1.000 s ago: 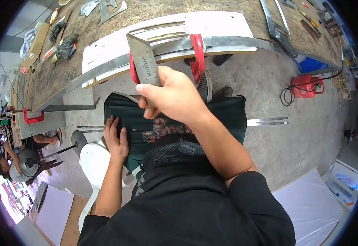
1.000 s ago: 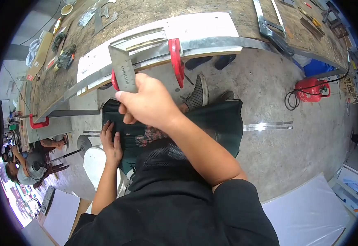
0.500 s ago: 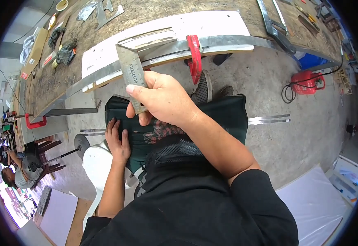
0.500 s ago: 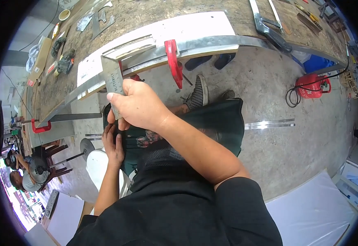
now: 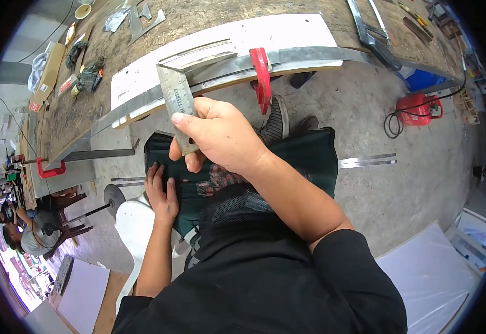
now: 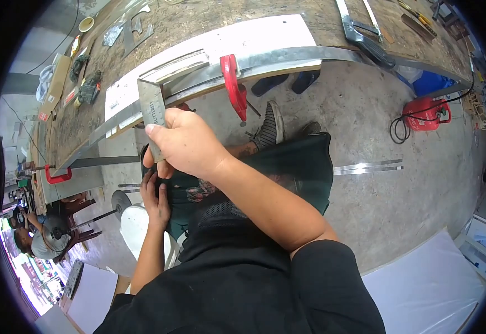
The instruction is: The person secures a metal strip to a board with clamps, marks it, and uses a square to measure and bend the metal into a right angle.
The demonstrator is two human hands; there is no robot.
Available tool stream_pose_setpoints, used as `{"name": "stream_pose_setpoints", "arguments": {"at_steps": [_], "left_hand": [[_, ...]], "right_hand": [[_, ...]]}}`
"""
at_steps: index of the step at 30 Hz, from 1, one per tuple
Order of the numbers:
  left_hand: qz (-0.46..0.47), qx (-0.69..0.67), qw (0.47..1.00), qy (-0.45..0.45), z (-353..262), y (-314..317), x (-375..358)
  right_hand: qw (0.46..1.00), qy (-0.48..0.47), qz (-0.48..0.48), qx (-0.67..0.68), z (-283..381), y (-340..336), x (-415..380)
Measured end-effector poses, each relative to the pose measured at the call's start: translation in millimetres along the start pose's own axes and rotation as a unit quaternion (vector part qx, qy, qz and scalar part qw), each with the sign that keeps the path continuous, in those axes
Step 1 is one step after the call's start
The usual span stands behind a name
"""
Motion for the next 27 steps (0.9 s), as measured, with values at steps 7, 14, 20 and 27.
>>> {"name": "stream_pose_setpoints", "arguments": {"at_steps": [7,14,20,27], "left_hand": [[0.007,-0.002,1.0,-0.004,0.4,0.7,0.9],[0.006,-0.01,1.0,0.005,2.6,2.4,0.6],[0.014,-0.011,0.999,0.034,4.0,5.1,1.9],[0.015,-0.004,1.0,0.02,3.9,6.5,-1.5]], "right_hand": [[0.999,0.003,-0.011,-0.034,5.7,-5.6,-3.4],[0.982,-0.025,0.076,-0.168,-3.2,12.3,-3.3],[0.95,-0.153,0.071,-0.262,-20.8,16.4,-13.2],[0.932,-0.164,0.076,-0.314,-34.6,8.6,-30.9]]}}
Point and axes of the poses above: each hand's wrist, its own x-axis towards the middle knuckle, its own y-axis out of the palm, z = x × y, the point moved 7 cm from there along x, towards the middle knuckle, and after that the axes turned 2 degrees about y, right-handed, at the moved point
